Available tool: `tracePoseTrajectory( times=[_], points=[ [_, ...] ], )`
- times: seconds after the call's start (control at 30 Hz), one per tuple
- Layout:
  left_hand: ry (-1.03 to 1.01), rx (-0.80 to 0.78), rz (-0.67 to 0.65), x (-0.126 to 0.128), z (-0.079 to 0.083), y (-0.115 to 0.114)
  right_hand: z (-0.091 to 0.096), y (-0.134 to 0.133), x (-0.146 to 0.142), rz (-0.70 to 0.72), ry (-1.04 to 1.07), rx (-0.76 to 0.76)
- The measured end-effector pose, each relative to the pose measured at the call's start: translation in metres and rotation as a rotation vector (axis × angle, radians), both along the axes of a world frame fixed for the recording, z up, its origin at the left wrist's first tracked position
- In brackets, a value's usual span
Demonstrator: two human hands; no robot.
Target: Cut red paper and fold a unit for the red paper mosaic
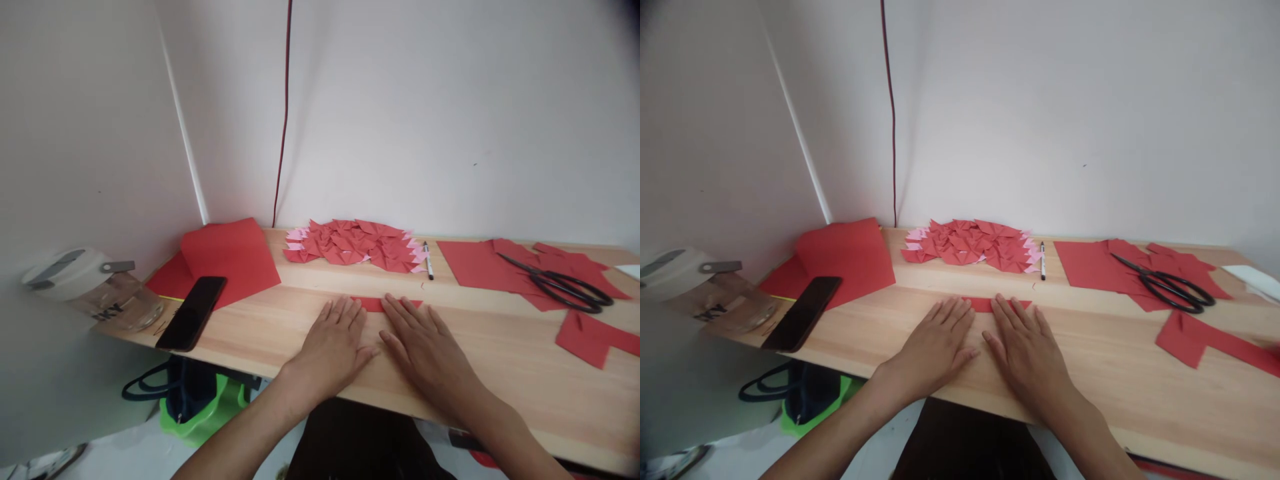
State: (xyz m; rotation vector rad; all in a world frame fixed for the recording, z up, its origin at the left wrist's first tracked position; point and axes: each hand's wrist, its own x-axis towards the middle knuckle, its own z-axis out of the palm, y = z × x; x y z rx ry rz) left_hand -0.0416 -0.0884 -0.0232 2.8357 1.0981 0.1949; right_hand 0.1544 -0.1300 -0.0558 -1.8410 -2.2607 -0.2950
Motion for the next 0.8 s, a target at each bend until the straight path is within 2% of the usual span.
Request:
tracePoseTrajectory(
  times=[0.1,0.27,0.53,0.6,0.7,0.8],
  points=[
    [-0.026,0.043,-0.018,0.013,0.003,0.004,-0.001,0.001,-0.002,-0.014,-0.009,-0.002],
    [0.013,-0.014,-0.05,0.027,-0.005,0.011,-0.001,0.001,0.002,0.01,-0.027,-0.006],
    [0.01,-0.001,-0.042,0.026,-0.012,0.01,-0.005,-0.016,0.046,-0.066,-0.02,0.052],
    [0.005,-0.006,-0.037,0.027,-0.012,0.01,0.0,-0.015,0.041,-0.071,-0.015,0.085],
    [-0.013,-0.021,-0.038,0.027,-0.013,0.01,0.01,-0.005,0.015,-0.084,0.018,0.133],
    [-0.025,-0.034,-0.037,0.027,-0.013,0.01,0.014,0.008,-0.014,0.0,0.049,-0.003]
  ],
)
